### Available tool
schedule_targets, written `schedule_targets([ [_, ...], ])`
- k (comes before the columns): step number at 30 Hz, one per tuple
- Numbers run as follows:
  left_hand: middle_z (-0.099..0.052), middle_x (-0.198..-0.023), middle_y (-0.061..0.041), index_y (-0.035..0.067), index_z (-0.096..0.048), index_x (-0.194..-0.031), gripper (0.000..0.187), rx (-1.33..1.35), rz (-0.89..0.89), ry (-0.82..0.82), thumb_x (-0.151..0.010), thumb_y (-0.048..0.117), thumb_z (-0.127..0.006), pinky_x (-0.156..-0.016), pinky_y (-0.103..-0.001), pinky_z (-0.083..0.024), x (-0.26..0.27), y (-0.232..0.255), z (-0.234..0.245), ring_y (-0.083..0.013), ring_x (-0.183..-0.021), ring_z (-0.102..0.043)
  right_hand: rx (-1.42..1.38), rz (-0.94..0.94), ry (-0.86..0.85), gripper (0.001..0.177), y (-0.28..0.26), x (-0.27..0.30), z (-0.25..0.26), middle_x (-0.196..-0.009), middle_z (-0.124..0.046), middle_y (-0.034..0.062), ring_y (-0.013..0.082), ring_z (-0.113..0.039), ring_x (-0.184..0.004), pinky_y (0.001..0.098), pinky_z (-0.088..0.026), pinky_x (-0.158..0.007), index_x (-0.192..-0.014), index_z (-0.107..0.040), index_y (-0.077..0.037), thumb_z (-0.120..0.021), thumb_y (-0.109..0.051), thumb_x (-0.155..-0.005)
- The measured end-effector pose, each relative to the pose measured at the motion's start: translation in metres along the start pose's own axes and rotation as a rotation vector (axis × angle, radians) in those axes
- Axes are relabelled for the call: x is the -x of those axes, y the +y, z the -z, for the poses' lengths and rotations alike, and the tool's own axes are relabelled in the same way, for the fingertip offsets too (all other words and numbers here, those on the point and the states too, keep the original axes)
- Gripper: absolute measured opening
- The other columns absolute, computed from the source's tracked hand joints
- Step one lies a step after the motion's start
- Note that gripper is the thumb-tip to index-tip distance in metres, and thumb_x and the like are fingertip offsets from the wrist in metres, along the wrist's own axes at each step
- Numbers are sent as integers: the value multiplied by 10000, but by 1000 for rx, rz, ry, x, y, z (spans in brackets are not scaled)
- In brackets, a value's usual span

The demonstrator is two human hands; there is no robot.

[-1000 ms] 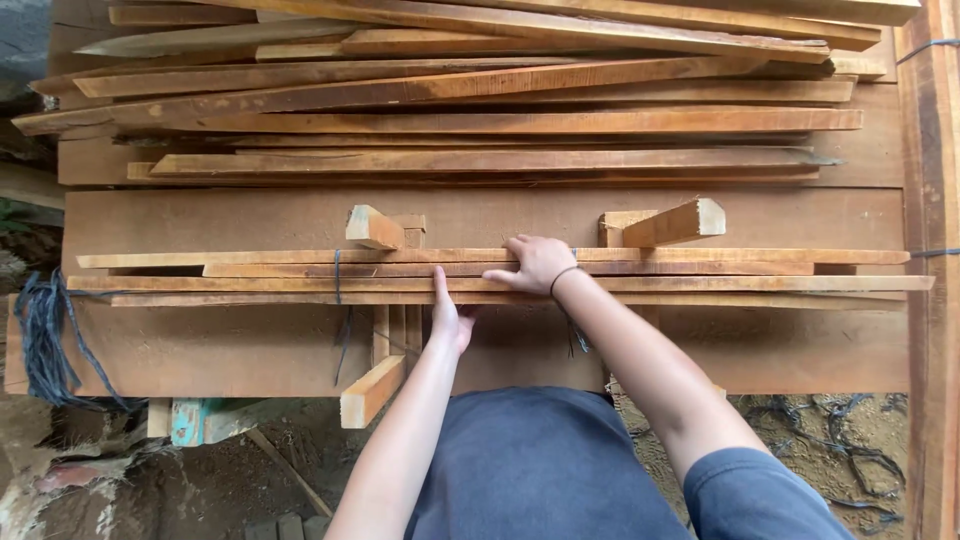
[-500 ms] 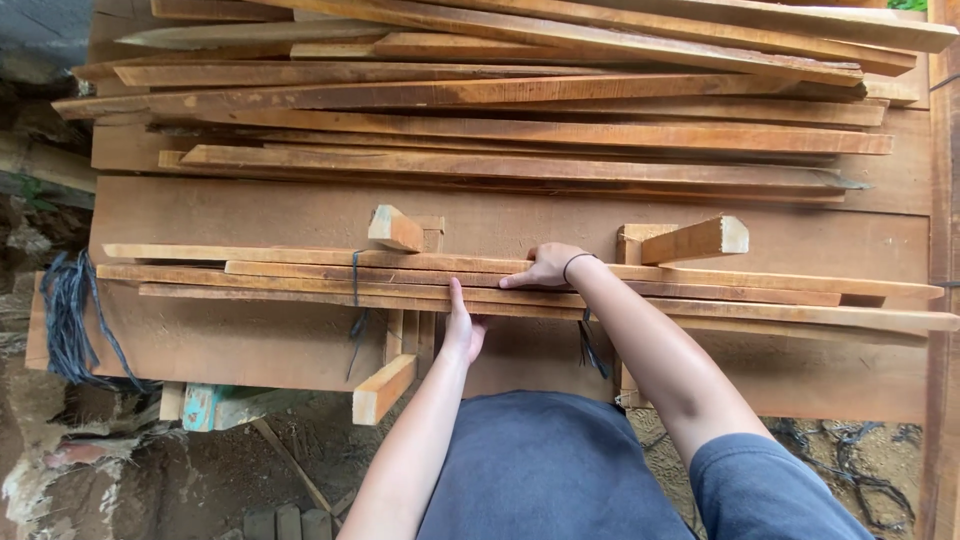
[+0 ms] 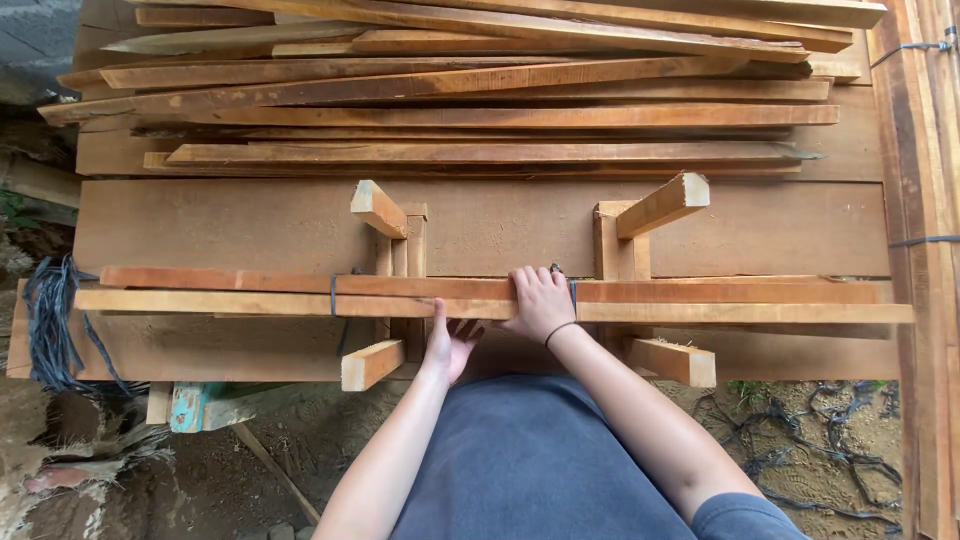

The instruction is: Bundling thin strips of wood together using plastic ties.

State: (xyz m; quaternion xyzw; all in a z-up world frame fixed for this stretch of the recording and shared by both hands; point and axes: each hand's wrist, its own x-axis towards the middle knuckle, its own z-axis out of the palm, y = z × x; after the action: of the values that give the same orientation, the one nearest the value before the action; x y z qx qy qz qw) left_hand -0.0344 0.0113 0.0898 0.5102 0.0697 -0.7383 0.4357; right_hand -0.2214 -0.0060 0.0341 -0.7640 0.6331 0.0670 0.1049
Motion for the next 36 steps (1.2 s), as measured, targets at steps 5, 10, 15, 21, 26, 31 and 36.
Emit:
schedule_targets([
  [5,-17,-1620,-244,75,-35,-1631,1218,-48,19,-14,-835,557,-822,-1212,-584,-299,-27,-1,18,-427,-1443,-349,18,41,23,955,9,-8,-9,-1126,-578,-18,212,-586,-1105,396,-417,-963,-1345,-504,-252,-727,-697,-531],
  [10,-82,-1597,-262,55,-87,-1621,1175,-84,23,-47,-845,553,-816,-1213,-573,-292,-37,-6,33,-435,-1415,-396,31,99,-41,878,11,-11,11,-1108,-618,1,225,-660,-1070,386,-488,-922,-1286,-550,-228,-730,-713,-576],
  [15,-162,-1568,-220,70,-157,-1595,1095,-74,-2,-40,-857,564,-799,-1224,-567,-271,-42,-12,38,-411,-1404,-395,-354,-39,-542,924,15,-33,73,-1188,-749,106,325,-685,-1192,429,-533,-987,-1268,-700,-214,-450,-937,-751],
  [21,-244,-1489,-200,66,-247,-1573,998,-41,36,-24,-872,503,-808,-1209,-553,-298,-51,-11,44,-423,-1394,-391,-488,-107,-954,954,34,-94,3,-1184,-761,53,216,-736,-1099,383,-594,-956,-1253,-737,-264,-769,-902,-545],
  [26,-318,-1419,-166,73,-346,-1513,895,-14,26,6,-865,468,-819,-1184,-547,-349,-32,-1,25,-382,-1321,-427,-750,-140,-1141,932,54,-130,-71,-1142,-764,102,260,-753,-1014,386,-623,-874,-1305,-692,-148,-900,-737,-613],
  [31,-346,-1407,-160,80,-396,-1481,812,70,33,43,-872,408,-821,-1190,-542,-346,-29,0,18,-378,-1321,-423,-834,-137,-1220,951,50,-125,-64,-1154,-755,120,254,-753,-1008,390,-624,-858,-1381,-638,-125,-934,-657,-650],
  [36,-370,-1371,-163,53,-379,-1440,799,277,65,47,-848,334,-835,-1143,-594,-400,-32,-2,20,-387,-1271,-450,-658,-28,-1099,1167,36,-105,-25,-1285,-706,147,286,-700,-1165,429,-596,-966,-1454,-568,-108,-902,-786,-565],
])
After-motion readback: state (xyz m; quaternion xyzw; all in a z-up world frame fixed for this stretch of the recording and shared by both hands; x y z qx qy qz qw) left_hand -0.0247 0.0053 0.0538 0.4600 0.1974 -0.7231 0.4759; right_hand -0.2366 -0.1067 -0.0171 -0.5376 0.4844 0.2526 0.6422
